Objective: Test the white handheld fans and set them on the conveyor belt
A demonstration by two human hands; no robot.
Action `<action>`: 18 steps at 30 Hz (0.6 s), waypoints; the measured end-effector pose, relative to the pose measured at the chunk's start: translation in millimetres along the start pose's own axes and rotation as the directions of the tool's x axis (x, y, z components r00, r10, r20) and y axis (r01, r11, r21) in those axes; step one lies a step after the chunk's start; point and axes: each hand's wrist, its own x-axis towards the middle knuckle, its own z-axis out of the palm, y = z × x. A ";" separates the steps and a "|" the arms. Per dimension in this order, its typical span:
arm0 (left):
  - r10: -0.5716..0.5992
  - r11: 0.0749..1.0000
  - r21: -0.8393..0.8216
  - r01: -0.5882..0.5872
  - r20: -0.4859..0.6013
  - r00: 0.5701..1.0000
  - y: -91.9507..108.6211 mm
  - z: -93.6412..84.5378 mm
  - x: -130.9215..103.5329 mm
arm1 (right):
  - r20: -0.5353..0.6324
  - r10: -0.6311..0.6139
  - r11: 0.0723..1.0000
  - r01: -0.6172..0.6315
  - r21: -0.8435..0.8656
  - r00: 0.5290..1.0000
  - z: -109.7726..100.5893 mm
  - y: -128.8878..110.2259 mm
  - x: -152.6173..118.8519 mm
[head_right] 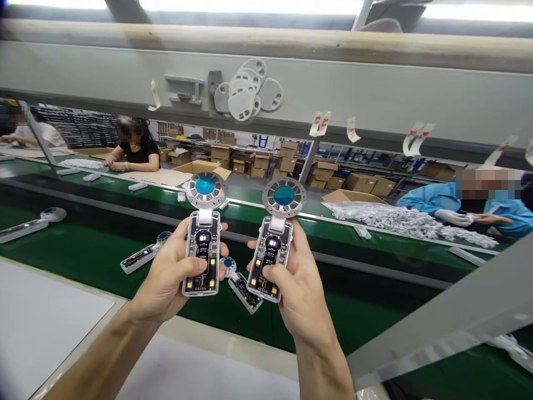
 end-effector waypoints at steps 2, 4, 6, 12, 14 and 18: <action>-0.006 1.000 0.002 0.006 0.000 1.000 -0.1 0.7 0.3 | -0.014 -0.001 1.000 0.001 0.009 1.000 -1.3 -0.6 0.6; -0.013 1.000 -0.005 0.013 -0.003 1.000 -0.2 1.7 0.7 | -0.021 0.002 1.000 -0.002 0.023 1.000 -2.2 -1.1 1.5; -0.017 1.000 -0.019 0.017 -0.012 1.000 -0.5 2.6 1.2 | -0.024 0.002 1.000 -0.002 0.026 1.000 -2.7 -1.3 2.6; -0.044 0.998 -0.050 0.042 -0.036 0.998 -1.1 3.1 1.8 | -0.005 0.003 1.000 -0.003 0.031 1.000 -0.7 -2.1 3.1; -0.044 0.997 -0.056 0.043 -0.028 0.999 -0.7 2.5 1.7 | 0.003 0.002 1.000 -0.002 0.025 1.000 0.1 -2.3 2.9; -0.029 0.997 -0.070 0.027 -0.023 0.999 -0.5 1.8 1.9 | 0.002 0.002 1.000 -0.002 0.013 1.000 1.4 0.2 3.5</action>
